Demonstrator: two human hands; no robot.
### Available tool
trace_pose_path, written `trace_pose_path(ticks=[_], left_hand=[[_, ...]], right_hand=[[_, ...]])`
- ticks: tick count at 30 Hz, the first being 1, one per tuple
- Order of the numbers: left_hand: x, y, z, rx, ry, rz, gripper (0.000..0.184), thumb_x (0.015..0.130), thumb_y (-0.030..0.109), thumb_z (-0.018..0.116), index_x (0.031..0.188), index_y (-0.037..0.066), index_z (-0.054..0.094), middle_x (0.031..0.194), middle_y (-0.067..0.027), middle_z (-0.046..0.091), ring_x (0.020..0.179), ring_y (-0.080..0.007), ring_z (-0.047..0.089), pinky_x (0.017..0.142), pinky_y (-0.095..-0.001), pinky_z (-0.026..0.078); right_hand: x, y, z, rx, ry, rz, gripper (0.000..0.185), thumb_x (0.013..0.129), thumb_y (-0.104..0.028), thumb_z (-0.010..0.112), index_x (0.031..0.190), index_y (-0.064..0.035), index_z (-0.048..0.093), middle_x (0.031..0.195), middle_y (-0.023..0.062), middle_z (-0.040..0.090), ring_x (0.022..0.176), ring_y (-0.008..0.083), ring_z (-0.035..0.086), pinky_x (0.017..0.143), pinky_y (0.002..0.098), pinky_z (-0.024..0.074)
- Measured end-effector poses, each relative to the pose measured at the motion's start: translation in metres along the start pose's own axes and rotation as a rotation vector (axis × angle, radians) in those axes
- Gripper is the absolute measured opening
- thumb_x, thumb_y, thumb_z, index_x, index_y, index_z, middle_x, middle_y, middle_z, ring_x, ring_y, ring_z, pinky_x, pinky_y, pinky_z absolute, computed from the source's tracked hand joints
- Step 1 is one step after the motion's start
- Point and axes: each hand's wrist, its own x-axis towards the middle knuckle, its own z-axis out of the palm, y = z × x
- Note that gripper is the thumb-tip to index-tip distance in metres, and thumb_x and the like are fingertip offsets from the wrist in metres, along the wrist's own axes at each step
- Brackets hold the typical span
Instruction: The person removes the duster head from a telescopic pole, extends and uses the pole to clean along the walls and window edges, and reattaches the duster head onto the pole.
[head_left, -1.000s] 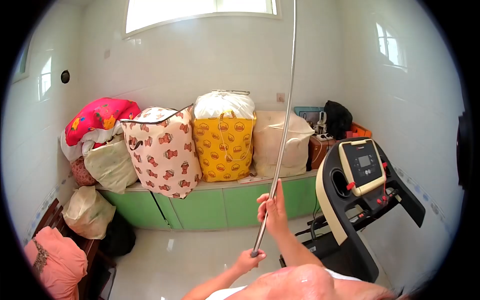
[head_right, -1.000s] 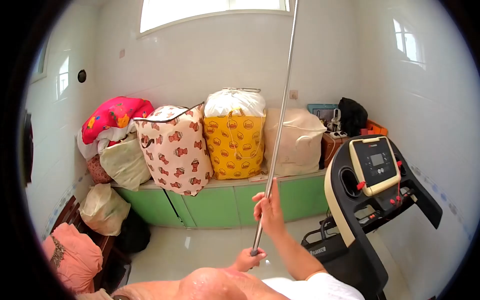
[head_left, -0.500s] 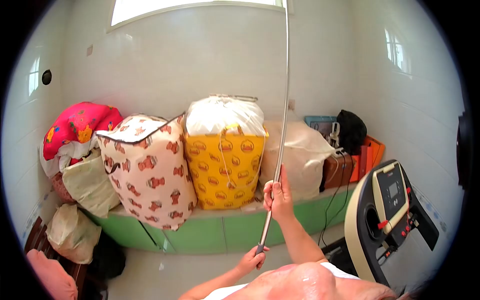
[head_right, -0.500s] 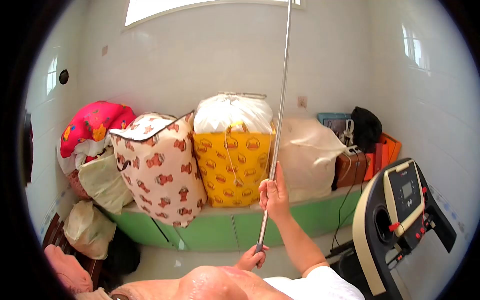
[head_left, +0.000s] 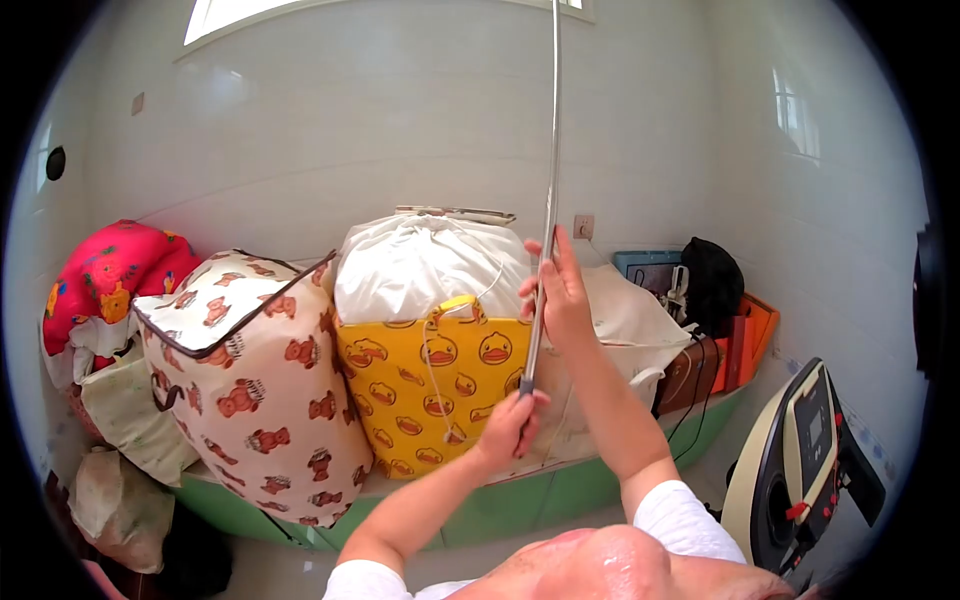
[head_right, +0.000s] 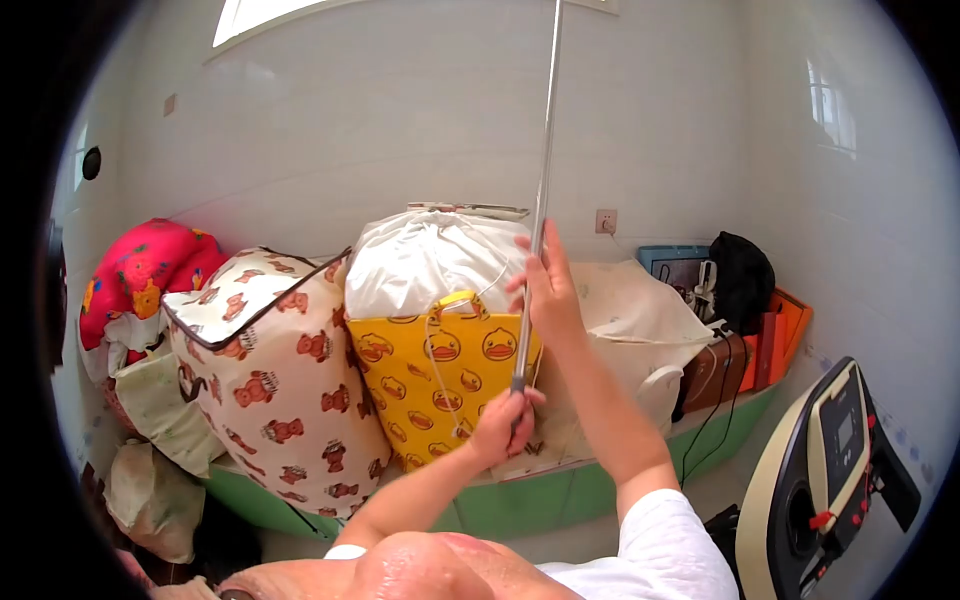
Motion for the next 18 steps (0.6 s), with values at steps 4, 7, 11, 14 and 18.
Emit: trace_pose_path(ticks=[4,7,11,14,18], left_hand=[[0.091,0.017,0.0,-0.118,-0.038,0.024,0.036,0.092,0.036,0.035,0.101,0.004,0.049,0.053,0.0008,0.037,0.033,-0.0082,0.03,0.03,-0.0213,0.024],[0.156,0.033,0.009,-0.118,-0.051,0.048,0.042,0.091,0.042,0.035,0.101,0.004,0.049,0.053,0.001,0.036,0.033,-0.0087,0.029,0.031,-0.0223,0.023],[0.234,0.061,0.023,-0.152,-0.066,0.054,0.045,0.089,0.046,0.037,0.101,0.004,0.049,0.053,0.0014,0.035,0.035,-0.0093,0.027,0.032,-0.0234,0.021],[0.281,0.084,0.026,-0.119,-0.06,0.09,0.045,0.089,0.046,0.037,0.101,0.004,0.048,0.054,0.0015,0.035,0.038,-0.0092,0.028,0.034,-0.0233,0.021],[0.34,0.09,0.027,0.003,0.011,0.031,0.042,0.089,0.046,0.038,0.096,0.005,0.046,0.057,0.0015,0.036,0.043,-0.0094,0.031,0.037,-0.0237,0.023]], right_hand=[[0.077,0.006,-0.036,-0.066,0.005,-0.003,0.052,0.093,-0.015,0.036,0.139,-0.0161,0.013,0.119,0.0071,0.046,0.066,0.0103,0.051,0.046,0.0222,0.0448],[0.136,0.005,-0.064,-0.136,0.017,0.005,0.053,0.091,-0.016,0.038,0.139,-0.0127,0.015,0.119,0.0066,0.045,0.067,0.0102,0.051,0.047,0.0235,0.0455],[0.191,0.008,-0.089,-0.199,0.056,-0.037,0.054,0.091,-0.02,0.04,0.139,-0.0135,0.015,0.119,0.0069,0.045,0.066,0.0113,0.052,0.047,0.0239,0.0449],[0.218,0.018,-0.106,-0.244,0.079,-0.079,0.055,0.091,-0.021,0.04,0.139,-0.0149,0.014,0.11,0.0079,0.049,0.059,0.0115,0.049,0.045,0.0241,0.0429],[0.263,0.043,-0.146,-0.374,0.099,0.075,0.052,0.091,-0.019,0.037,0.139,-0.02,0.016,0.088,0.0063,0.05,0.051,0.0093,0.041,0.042,0.0249,0.0402]])
